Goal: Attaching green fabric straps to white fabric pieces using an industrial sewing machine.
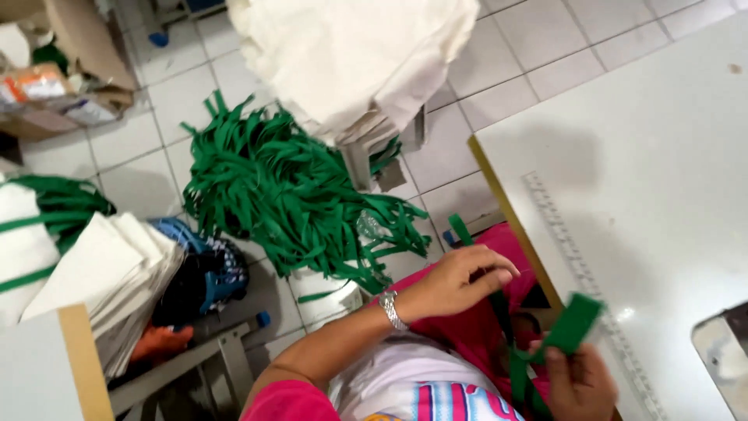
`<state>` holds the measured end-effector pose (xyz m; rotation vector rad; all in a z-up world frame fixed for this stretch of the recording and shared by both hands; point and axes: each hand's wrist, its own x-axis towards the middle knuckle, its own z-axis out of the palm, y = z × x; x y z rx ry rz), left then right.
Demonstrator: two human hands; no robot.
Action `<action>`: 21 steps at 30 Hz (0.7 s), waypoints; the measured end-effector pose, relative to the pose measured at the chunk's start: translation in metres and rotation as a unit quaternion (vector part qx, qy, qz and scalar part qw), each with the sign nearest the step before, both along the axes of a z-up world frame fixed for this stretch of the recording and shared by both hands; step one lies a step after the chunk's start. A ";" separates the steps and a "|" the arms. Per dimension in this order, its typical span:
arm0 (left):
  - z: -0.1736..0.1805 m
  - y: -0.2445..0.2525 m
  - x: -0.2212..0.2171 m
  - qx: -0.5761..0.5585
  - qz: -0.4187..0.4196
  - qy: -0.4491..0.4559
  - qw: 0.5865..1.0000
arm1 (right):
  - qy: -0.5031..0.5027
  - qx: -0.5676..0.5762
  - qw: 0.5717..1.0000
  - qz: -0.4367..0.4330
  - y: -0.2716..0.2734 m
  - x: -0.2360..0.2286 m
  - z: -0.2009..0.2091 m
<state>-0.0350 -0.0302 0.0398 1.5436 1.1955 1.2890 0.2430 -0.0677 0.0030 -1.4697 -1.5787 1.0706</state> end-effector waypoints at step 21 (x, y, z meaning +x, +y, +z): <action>-0.179 0.205 -0.293 0.099 0.331 0.596 0.725 | -0.111 0.098 0.984 -0.097 0.032 0.005 -0.001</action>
